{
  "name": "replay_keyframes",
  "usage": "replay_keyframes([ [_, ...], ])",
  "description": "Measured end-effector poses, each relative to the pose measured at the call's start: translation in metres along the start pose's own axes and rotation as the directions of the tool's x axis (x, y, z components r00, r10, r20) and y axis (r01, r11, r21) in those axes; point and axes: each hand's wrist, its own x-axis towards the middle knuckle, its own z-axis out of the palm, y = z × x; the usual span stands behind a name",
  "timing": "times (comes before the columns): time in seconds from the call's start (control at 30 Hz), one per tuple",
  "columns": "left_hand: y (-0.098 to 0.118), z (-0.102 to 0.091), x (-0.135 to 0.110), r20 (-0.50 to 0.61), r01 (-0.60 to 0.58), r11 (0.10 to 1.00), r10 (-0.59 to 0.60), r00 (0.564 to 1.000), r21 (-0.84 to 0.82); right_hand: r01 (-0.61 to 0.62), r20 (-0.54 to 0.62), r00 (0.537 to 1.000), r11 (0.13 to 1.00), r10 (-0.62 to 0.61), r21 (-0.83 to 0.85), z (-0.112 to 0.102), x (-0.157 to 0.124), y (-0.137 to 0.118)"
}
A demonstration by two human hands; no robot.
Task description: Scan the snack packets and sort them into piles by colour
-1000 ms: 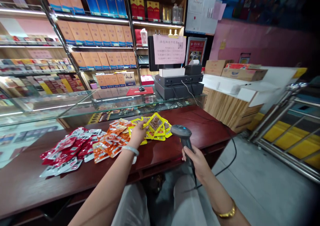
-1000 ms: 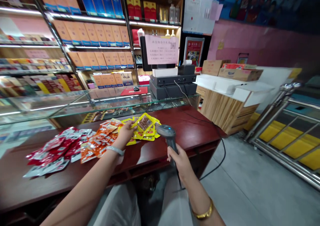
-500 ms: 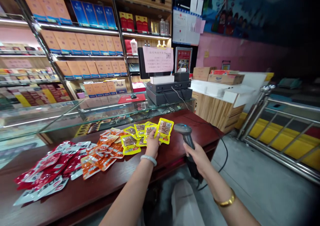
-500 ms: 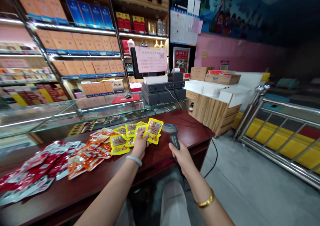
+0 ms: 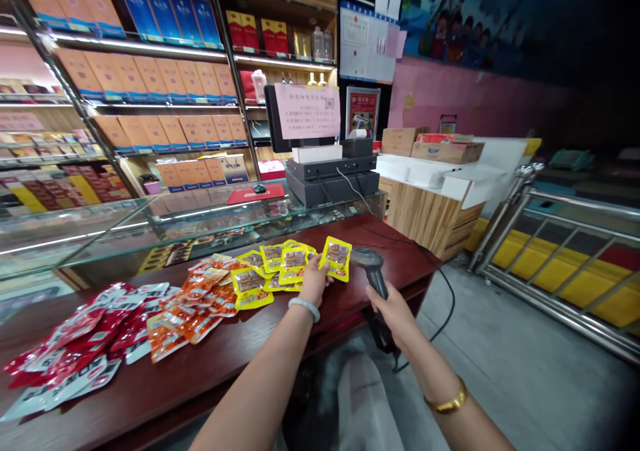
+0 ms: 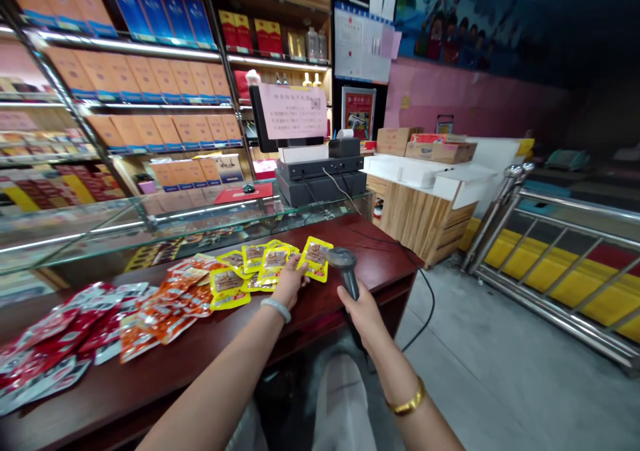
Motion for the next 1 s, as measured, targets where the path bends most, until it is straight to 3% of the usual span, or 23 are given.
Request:
replay_keyframes([
  [0.07, 0.006, 0.004, 0.0, 0.041, 0.03, 0.989, -0.036, 0.999, 0.142, -0.019, 0.004, 1.0, 1.0, 0.019, -0.01, -0.001, 0.0, 0.004],
  [0.13, 0.016, -0.001, -0.003, 0.042, -0.07, 0.921, 0.058, 0.997, 0.384, -0.042, 0.012, 0.999, 0.999, 0.042, -0.017, -0.002, 0.0, 0.007],
  [0.23, 0.032, -0.025, -0.009, 0.005, -0.216, 0.593, 0.337, 0.941, 0.776, -0.083, 0.042, 0.996, 0.996, 0.083, -0.014, -0.003, -0.002, 0.011],
  [0.3, 0.04, -0.045, -0.014, -0.041, -0.139, 0.368, 0.44, 0.897, 0.92, -0.104, 0.064, 0.993, 0.995, 0.104, -0.005, -0.002, -0.003, 0.012],
  [0.37, 0.044, -0.063, -0.016, -0.103, -0.002, 0.227, 0.452, 0.886, 0.974, -0.099, 0.081, 0.992, 0.995, 0.098, 0.006, 0.001, -0.004, 0.013],
  [0.43, 0.043, -0.076, -0.014, -0.135, 0.084, 0.139, 0.41, 0.902, 0.987, -0.084, 0.092, 0.992, 0.996, 0.083, 0.01, 0.004, -0.005, 0.014],
  [0.57, 0.04, -0.087, -0.007, -0.086, 0.076, 0.046, 0.277, 0.957, 0.996, -0.052, 0.112, 0.992, 0.999, 0.052, -0.003, 0.007, -0.005, 0.016],
  [0.63, 0.043, -0.089, -0.004, -0.064, 0.053, 0.056, 0.22, 0.973, 0.997, -0.044, 0.106, 0.993, 0.999, 0.045, -0.012, 0.006, -0.005, 0.015],
  [0.7, 0.047, -0.09, -0.002, -0.055, 0.03, 0.127, 0.201, 0.978, 0.991, -0.045, 0.086, 0.995, 0.999, 0.047, -0.022, 0.005, -0.006, 0.013],
  [0.9, 0.039, -0.078, 0.0, -0.087, -0.092, 0.57, 0.278, 0.957, 0.816, 0.033, 0.134, 0.99, 0.999, -0.038, 0.034, 0.005, -0.006, -0.002],
  [1.0, 0.022, -0.068, 0.001, -0.072, -0.175, 0.697, 0.309, 0.948, 0.695, 0.039, 0.159, 0.986, 0.995, -0.053, 0.091, 0.01, -0.002, -0.007],
])
